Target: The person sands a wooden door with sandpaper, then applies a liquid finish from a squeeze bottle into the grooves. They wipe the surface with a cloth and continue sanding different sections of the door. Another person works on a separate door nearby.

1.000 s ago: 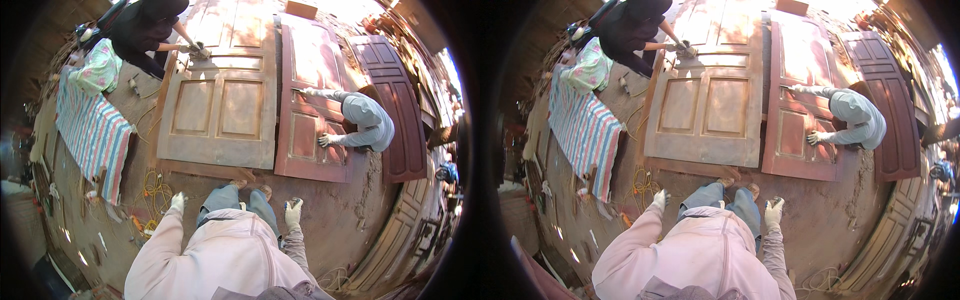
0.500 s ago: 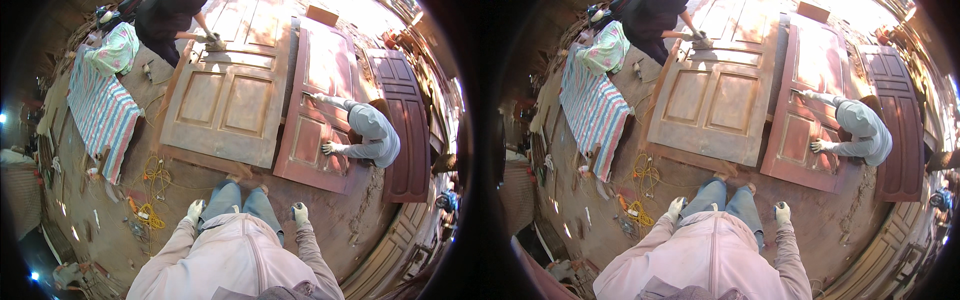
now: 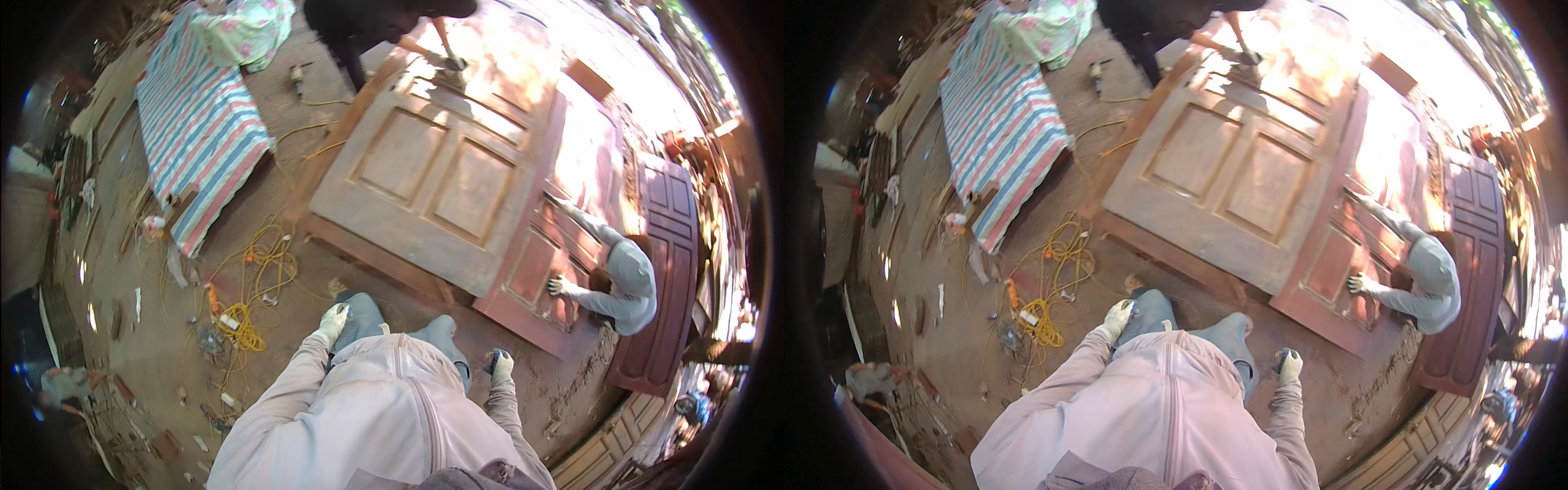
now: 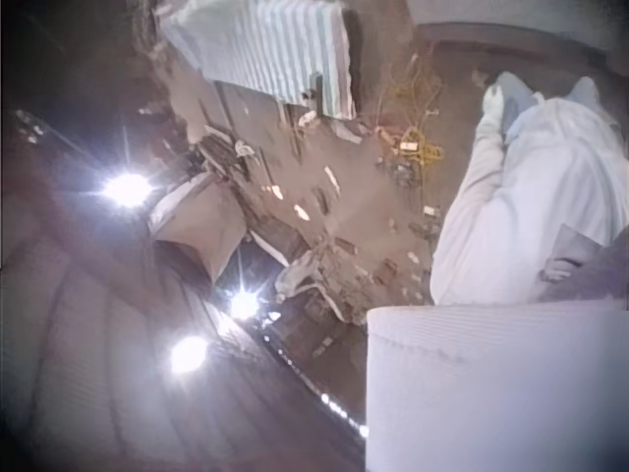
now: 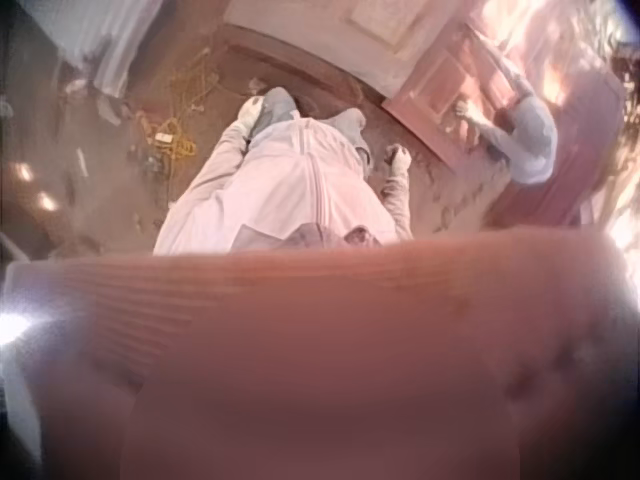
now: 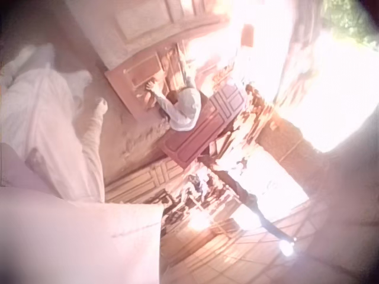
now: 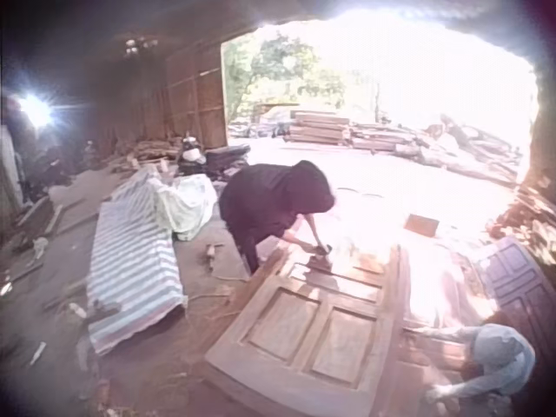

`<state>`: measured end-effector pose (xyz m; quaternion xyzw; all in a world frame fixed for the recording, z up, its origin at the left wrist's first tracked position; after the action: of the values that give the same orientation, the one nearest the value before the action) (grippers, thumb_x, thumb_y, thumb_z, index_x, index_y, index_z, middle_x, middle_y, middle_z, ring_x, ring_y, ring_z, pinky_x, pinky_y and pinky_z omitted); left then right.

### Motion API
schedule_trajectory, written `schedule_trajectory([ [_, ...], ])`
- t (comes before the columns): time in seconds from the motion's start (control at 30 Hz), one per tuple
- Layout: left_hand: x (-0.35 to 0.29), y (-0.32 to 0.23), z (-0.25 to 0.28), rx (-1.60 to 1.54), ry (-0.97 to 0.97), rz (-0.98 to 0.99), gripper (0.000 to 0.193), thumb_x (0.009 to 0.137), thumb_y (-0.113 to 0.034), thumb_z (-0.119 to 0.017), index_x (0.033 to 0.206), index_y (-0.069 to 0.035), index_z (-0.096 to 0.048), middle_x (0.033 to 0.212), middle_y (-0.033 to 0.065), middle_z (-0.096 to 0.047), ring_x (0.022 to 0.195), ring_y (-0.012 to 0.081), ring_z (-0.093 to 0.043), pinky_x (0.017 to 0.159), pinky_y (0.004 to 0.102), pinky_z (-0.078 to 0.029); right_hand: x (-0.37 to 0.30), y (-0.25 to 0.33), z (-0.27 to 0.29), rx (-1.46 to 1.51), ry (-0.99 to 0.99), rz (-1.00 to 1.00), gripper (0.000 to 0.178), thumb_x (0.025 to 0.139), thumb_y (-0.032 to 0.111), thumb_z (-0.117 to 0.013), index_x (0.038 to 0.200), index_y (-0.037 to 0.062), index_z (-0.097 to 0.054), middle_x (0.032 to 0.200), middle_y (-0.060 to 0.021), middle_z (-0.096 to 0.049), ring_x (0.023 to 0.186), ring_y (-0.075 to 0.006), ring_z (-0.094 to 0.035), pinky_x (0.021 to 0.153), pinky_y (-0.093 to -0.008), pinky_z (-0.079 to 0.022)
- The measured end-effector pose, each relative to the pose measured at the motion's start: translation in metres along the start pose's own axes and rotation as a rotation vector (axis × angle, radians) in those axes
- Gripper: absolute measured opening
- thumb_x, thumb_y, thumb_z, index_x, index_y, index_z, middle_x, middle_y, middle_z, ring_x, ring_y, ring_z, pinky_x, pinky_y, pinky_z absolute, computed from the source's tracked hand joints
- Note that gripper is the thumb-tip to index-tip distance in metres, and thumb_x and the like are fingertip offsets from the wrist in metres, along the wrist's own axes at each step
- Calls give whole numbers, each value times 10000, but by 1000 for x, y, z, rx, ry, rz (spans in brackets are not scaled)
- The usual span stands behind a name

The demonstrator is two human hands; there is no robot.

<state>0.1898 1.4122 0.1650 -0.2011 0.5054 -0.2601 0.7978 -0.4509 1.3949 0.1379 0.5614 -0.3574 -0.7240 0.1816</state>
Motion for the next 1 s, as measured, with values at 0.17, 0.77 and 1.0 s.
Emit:
schedule_trajectory([
  [0.17, -4, 102, 174, -175, -209, -65, 292, 1038, -332, -570, 1162, -96, -689, 943, 26, -749, 777, 138, -643, 717, 319, -518, -11, -39, -125, -81, -14, -146, 97, 918, 128, -670, 900, 36, -694, 725, -90, -662, 574, -207, -617, 499, -354, -509],
  [0.77, -17, 222, 304, 221, -238, -113, 215, 900, -281, -674, 913, -79, -600, 879, 210, -659, 834, 462, -617, 733, 528, -506, 40, 137, -622, -641, 348, 142, 113, 852, 98, -751, 957, 58, -738, 743, -70, -704, 626, -164, -670, 513, -332, -557],
  [1.0, 154, 184, 502, -1015, -61, 347, 199, 978, -361, -637, 1056, -178, -624, 911, 36, -687, 762, 193, -626, 617, 331, -503, 44, -9, -670, -623, 194, -219, 97, 786, 124, -775, 856, 64, -748, 735, -76, -727, 619, -166, -673, 582, -335, -551],
])
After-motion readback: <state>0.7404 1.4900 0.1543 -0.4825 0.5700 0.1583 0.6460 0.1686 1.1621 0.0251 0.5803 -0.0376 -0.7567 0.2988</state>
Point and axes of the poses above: each hand's wrist, its own x-axis towards the middle knuckle, its own z-axis out of the back of the hand, y = z × x, the point moved 10 cm from there along x, towards the middle knuckle
